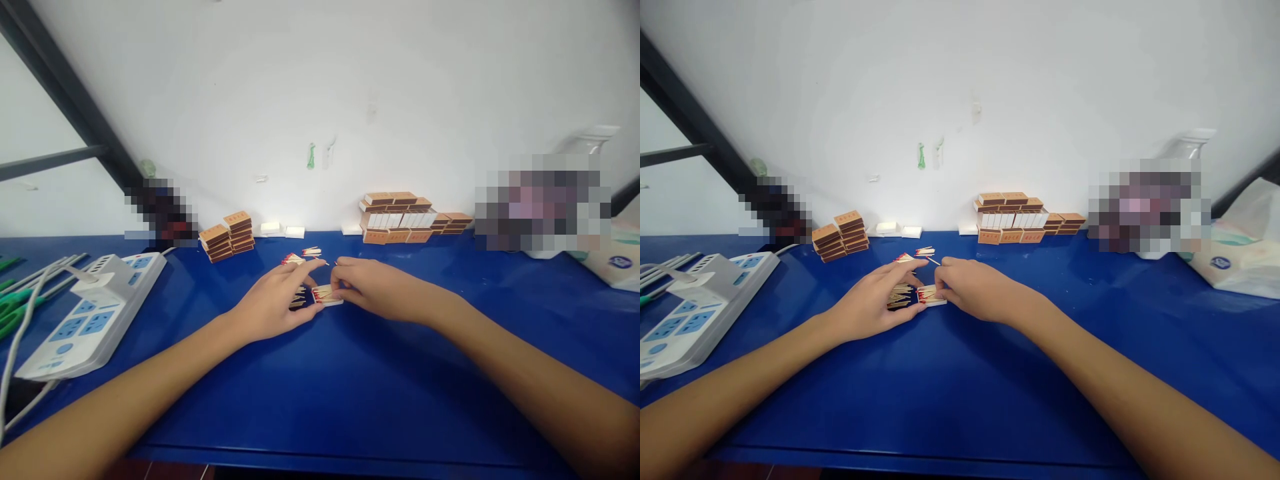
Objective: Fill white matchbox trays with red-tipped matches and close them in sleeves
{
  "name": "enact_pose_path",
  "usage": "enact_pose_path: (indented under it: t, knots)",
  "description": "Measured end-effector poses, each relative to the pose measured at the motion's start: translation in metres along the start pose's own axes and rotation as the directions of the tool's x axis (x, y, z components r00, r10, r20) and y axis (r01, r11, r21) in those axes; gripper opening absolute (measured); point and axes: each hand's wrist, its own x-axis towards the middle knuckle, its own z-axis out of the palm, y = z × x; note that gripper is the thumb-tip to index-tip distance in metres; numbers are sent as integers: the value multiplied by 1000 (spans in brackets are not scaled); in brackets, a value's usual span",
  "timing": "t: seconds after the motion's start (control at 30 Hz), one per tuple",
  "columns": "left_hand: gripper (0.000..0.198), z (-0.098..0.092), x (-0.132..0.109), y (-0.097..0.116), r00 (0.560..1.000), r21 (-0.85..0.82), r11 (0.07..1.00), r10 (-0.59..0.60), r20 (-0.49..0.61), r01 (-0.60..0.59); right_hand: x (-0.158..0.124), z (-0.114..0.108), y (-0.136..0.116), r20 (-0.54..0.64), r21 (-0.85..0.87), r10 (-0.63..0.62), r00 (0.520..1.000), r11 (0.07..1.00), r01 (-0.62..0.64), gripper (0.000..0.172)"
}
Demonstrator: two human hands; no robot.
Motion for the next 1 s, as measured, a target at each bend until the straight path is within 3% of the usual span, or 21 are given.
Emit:
enact_pose_path:
  t: [0.17,0.47,0.73,1.0]
  knots:
    - [67,0,0,1,1000,10,1000,11,-5,-11,3,3,-3,-4,1,29,1000,1000,-29,19]
    - [66,-2,2,2,1000,-14,1000,-2,20,2,5,9,-2,-103,30,-73,992,997,77,15]
    - [66,0,0,-1,1000,-14,1000,8,-3,-8,0,2,-3,18,-78,16,1000,997,-14,19]
    - [67,0,2,0,1000,-13,1000,-4,19,4,7,11,-6,-117,-8,-75,990,997,75,9]
